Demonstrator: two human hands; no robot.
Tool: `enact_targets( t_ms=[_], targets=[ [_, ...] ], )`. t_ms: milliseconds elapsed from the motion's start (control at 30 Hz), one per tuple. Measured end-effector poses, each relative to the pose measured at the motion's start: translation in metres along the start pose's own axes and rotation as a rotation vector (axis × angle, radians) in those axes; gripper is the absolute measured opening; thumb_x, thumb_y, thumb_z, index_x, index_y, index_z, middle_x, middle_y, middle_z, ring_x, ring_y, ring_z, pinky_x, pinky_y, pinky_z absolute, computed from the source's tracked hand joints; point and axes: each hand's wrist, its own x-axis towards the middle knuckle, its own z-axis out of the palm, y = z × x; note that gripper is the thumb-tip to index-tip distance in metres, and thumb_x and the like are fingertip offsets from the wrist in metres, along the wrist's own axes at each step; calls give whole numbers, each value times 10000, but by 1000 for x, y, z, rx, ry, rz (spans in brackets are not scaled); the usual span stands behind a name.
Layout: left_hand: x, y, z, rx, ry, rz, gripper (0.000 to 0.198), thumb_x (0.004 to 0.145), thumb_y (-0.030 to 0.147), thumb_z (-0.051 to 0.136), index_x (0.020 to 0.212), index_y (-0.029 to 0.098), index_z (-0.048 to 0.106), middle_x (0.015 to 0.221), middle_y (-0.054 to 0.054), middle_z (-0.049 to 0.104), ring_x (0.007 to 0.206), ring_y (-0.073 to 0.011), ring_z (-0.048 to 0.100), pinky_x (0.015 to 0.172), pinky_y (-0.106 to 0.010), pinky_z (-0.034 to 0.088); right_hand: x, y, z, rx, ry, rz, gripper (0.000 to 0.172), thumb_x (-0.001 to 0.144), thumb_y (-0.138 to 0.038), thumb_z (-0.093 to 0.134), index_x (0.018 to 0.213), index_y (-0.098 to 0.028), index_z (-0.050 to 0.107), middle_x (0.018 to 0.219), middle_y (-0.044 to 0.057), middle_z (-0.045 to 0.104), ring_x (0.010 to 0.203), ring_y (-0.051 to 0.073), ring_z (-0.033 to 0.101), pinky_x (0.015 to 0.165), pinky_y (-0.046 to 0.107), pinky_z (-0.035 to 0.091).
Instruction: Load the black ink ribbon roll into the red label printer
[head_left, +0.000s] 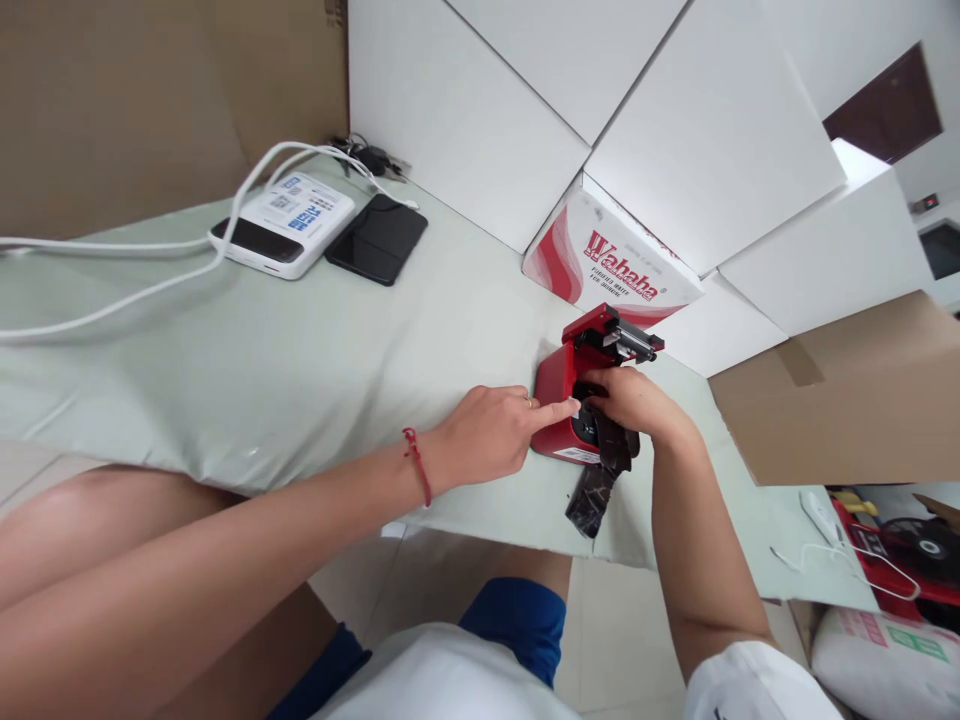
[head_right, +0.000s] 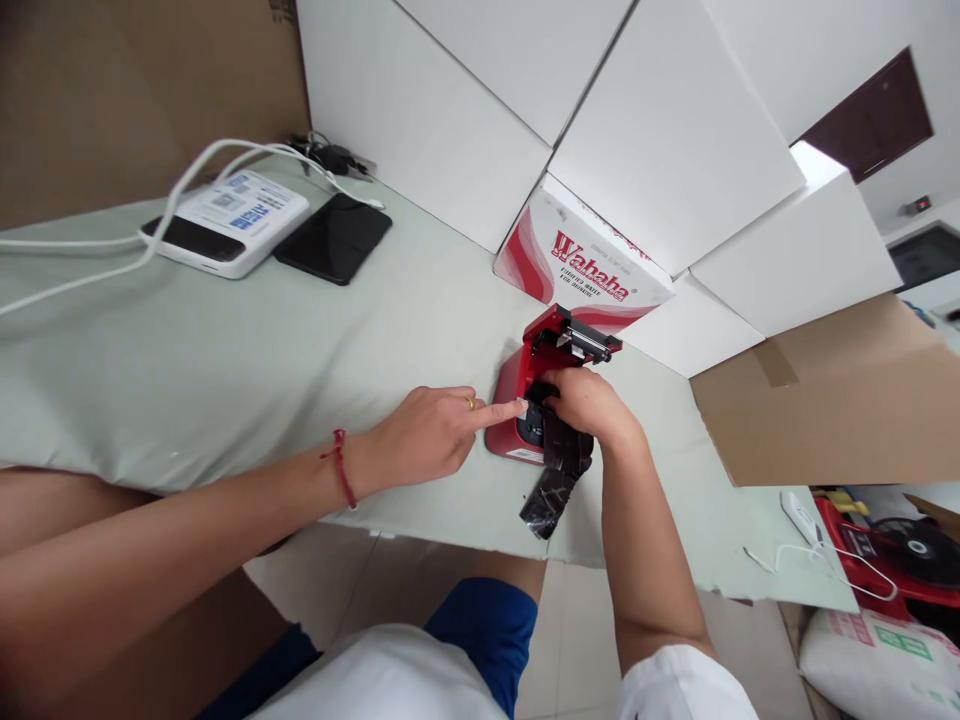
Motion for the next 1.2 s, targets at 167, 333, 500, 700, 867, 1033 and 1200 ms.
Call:
enact_targets(
  t_ms=[167,333,500,700,867,1033,1200],
  targets=[
    [-3,1,5,20,54,6,692,887,74,472,1551,263,415,1005,-31,713,863,-197,679,620,-290,475,-16,-2,0,106,172,41,327,868,-182,620,1182,-221,705,1089,82,780,901,240,707,773,326,509],
    [-2,4,1,69,230,-83,212,905,116,486,1004,167,666,956,-73,704,901,-209,657,567,-286,402,-93,25,-11,350,378,124,356,939,-414,603,1258,-265,658,610,-31,625,482,164,508,489,294,421],
    [1,5,-2,81,115,-179,237,840,86,493,642,184,580,565,-22,580,550,-173,531,489,-294,163,-141,82,5,302,229,296,391,916,-466,592,1230,-251,683,754,27,726,572,185,594,529,306,465],
    [2,3,4,128,-10,-171,197,788,69,517,692,181,648,611,-35,661,528,-177,553,513,-297,155,-113,105,69,296,126,356,279,836,-284,588,1057,-215,743,1071,99,785,854,245,703,808,371,536],
    [1,3,7,142,-41,-120,247,902,160,515,713,179,672,619,-41,687,562,-190,606,520,-295,157,-91,69,98,350,247,281,402,957,-424,499,1227,-203,701,1143,116,759,847,234,694,818,372,541],
    [-2,6,9,73,25,-82,525,1054,387,400,648,163,645,608,-53,693,539,-169,600,529,-275,219,-89,40,86,421,159,98,270,904,-346,629,1125,-239,743,1119,81,765,1016,270,707,857,360,554],
    [-2,6,7,130,-78,-38,228,879,115,536,697,170,660,639,-46,716,550,-182,631,508,-268,245,-130,52,26,490,-93,-82,298,957,-421,629,1183,-262,740,1161,70,747,999,238,695,872,343,560]
  ],
)
